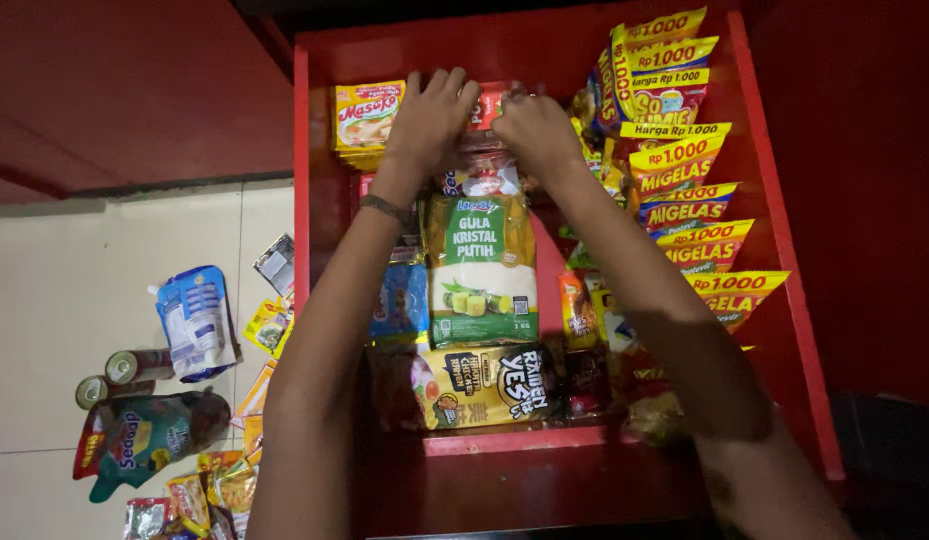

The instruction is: The person sits on the floor and organizes various grocery items into a red storage drawer. They pick up items from the floor and place them into the drawer, arranging them by type.

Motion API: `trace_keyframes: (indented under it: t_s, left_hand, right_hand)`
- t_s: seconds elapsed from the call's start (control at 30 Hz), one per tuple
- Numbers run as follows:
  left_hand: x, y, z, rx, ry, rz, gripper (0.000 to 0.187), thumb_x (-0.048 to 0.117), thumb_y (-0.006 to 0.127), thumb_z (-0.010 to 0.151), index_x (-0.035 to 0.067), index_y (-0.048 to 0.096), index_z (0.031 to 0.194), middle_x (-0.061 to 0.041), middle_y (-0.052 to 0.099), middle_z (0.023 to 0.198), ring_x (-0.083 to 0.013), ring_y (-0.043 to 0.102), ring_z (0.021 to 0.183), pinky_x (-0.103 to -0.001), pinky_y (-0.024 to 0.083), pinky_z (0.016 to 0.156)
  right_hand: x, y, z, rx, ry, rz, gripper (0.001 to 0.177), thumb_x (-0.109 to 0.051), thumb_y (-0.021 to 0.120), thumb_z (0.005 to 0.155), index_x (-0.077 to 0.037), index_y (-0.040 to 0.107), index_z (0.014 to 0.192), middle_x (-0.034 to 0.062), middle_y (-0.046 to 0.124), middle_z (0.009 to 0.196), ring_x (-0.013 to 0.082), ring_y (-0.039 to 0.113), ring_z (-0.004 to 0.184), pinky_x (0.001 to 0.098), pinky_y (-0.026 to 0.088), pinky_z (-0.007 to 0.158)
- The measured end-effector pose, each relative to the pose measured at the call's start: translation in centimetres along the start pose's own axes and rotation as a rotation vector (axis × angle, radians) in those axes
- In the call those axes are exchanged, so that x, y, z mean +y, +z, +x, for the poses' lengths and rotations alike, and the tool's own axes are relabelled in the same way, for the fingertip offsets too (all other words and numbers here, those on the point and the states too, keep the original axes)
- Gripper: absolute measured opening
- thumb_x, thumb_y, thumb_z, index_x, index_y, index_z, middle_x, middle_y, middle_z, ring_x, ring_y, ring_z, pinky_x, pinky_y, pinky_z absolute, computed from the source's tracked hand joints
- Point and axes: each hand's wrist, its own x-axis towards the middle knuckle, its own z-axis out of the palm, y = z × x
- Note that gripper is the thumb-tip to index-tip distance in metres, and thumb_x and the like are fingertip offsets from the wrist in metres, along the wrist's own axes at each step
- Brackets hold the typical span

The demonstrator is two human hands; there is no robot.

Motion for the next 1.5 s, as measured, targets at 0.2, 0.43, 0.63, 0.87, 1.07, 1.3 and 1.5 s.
trace_keyframes:
  t_s: [0.2,0.43,0.63,0.87,1.07,1.3,1.5]
  left_hand:
    - [0.6,0.7,-0.7,-0.015,-0.003,0.090,0.087,0.027,0.090,0.054,0.008,0.050,0.129,-0.012,0.055,0.128,-0.0304,0.054,0.118,-0.059,0.036,0.106]
    - [1.1,1.1,-0.5,0.032,-0.008,0.157,0.075,0.022,0.087,0.061,0.009,0.052,0.126,-0.008,0.057,0.123,-0.0263,0.056,0.114,-0.063,0.035,0.108]
    - [0.8,3.2,-0.5,-0.009,-0.028,0.202,0.062,0.016,0.081,0.067,0.010,0.054,0.122,-0.006,0.059,0.118,-0.0237,0.060,0.111,-0.060,0.034,0.110]
    - [1.0,3.6,-0.9,0.071,-0.023,0.274,0.050,0.012,0.076,0.082,0.007,0.055,0.128,-0.008,0.061,0.123,-0.0223,0.061,0.116,-0.052,0.037,0.111]
    - [2.2,-3.3,-0.9,0.083,-0.006,0.211,0.067,0.036,0.080,0.063,0.001,0.058,0.117,-0.016,0.060,0.126,-0.0424,0.054,0.126,-0.066,0.037,0.109]
    - [-11.7,-14.7,-9.8,0.094,0.025,0.072,0.045,0.035,0.073,0.100,0.005,0.059,0.131,-0.021,0.067,0.117,-0.0390,0.065,0.103,-0.052,0.050,0.080]
    - [-23.0,-18.7,-30.7,-0.143,-0.378,0.182,0.029,0.036,0.067,0.112,0.007,0.066,0.111,-0.017,0.071,0.097,-0.0362,0.068,0.084,-0.050,0.053,0.069]
  right_hand:
    - [0.2,-0.6,-0.2,0.016,-0.035,-0.021,0.011,-0.003,0.076,0.068,-0.010,0.076,0.077,0.0144,0.073,0.092,0.0265,0.074,0.089,0.0369,0.060,0.070]
    - [-0.6,-1.5,-0.6,-0.039,-0.014,-0.066,0.005,-0.003,0.074,0.076,-0.007,0.076,0.078,0.0200,0.073,0.102,0.0269,0.074,0.086,0.0379,0.060,0.063]
    - [-0.9,-1.5,-1.3,-0.136,0.058,-0.045,0.071,-0.008,0.074,0.065,0.021,0.064,0.129,0.0416,0.058,0.131,0.0296,0.076,0.075,0.0359,0.061,0.060]
    - [-2.2,0.9,-1.2,0.073,0.129,-0.111,0.035,-0.002,0.068,0.080,0.010,0.067,0.113,0.0360,0.064,0.131,0.0273,0.077,0.083,0.0355,0.062,0.063]
    - [-1.6,-2.6,-0.7,0.048,0.256,0.011,0.038,-0.008,0.065,0.081,0.006,0.068,0.117,0.0269,0.070,0.120,0.0353,0.075,0.081,0.0497,0.061,0.066]
    - [-0.9,-15.2,0.8,0.082,0.068,0.306,0.035,-0.032,0.079,0.092,-0.006,0.069,0.113,0.0213,0.072,0.094,0.0437,0.069,0.081,0.0554,0.054,0.067]
    - [-14.4,-21.1,9.9,0.429,-0.424,0.383,0.024,-0.029,0.073,0.106,-0.008,0.069,0.115,0.0116,0.069,0.095,0.0312,0.070,0.090,0.0445,0.056,0.077]
